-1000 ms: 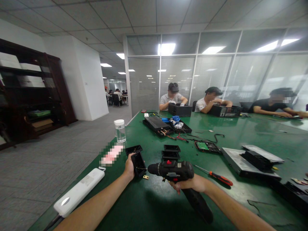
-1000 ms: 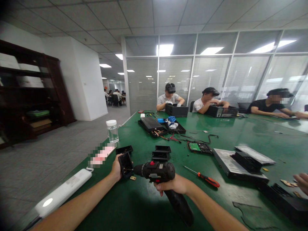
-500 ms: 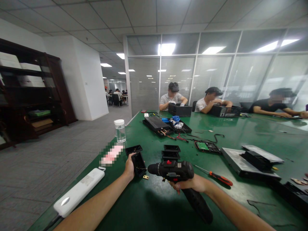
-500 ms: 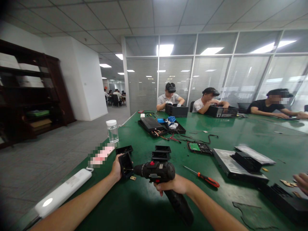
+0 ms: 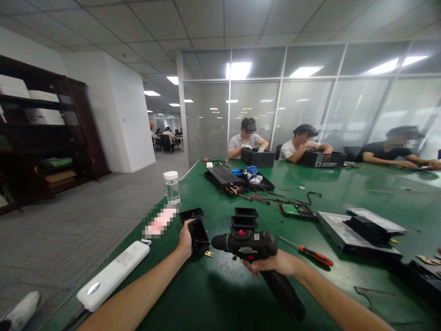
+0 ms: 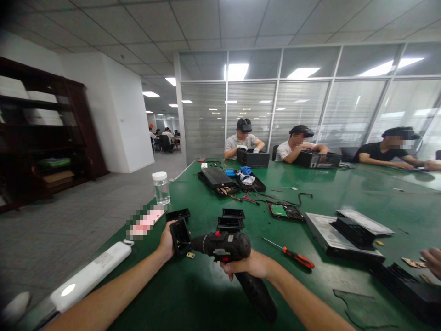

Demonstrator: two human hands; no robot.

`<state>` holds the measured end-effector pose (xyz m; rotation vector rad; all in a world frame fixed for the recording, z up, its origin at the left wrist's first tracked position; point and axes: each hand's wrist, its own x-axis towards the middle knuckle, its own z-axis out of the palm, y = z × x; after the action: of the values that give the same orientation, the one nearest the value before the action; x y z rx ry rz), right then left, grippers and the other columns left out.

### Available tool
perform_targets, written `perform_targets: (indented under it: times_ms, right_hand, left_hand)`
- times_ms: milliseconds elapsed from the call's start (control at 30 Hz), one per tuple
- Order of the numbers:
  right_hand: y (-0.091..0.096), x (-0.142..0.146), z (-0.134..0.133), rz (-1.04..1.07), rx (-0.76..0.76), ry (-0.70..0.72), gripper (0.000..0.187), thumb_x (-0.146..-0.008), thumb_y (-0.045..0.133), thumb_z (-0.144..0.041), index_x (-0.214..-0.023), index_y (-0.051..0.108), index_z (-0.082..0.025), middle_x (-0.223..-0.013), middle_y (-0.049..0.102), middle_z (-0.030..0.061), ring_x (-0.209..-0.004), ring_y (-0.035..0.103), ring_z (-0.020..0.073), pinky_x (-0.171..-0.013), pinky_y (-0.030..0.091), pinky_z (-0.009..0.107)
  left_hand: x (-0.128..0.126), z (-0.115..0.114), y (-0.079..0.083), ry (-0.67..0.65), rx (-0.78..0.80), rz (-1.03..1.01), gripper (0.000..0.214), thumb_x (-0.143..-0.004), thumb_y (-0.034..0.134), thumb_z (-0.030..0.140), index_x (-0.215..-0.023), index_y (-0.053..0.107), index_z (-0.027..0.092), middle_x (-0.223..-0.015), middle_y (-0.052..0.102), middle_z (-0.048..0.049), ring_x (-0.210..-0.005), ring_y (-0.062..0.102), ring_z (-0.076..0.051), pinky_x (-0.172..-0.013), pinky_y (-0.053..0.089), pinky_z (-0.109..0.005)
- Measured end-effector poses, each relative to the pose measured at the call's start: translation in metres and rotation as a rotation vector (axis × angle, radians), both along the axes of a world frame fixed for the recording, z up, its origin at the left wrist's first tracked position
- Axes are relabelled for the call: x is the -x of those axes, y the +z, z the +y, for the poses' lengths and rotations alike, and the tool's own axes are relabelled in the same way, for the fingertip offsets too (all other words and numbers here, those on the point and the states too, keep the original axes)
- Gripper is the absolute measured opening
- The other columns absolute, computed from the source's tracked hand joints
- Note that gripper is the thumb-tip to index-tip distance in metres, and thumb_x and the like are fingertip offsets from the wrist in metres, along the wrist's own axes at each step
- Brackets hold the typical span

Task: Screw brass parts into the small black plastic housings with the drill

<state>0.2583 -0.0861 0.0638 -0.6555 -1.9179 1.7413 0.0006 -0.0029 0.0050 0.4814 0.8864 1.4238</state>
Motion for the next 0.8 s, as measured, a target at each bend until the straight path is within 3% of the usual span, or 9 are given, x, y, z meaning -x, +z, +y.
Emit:
perform_targets:
  times_ms: [800]
  right_hand:
    - [-0.0044, 0.0001, 0.0049, 0.012, 0.019, 0.024, 0.027, -0.066, 0.060, -0.030, -0.090, 0.055, -0.018, -0.073, 0.046, 0.0024, -0.064, 0.047, 0.0135, -0.064, 0.045, 0.034]
  left_hand:
    - [0.0003, 0.0000, 0.0000, 0.000, -0.018, 0.022, 0.022, -0.068, 0.048, 0.034, -0.068, 0.055, 0.013, -0.052, 0.058, -0.0051, -0.049, 0.059, -0.022, -0.046, 0.047, -0.034]
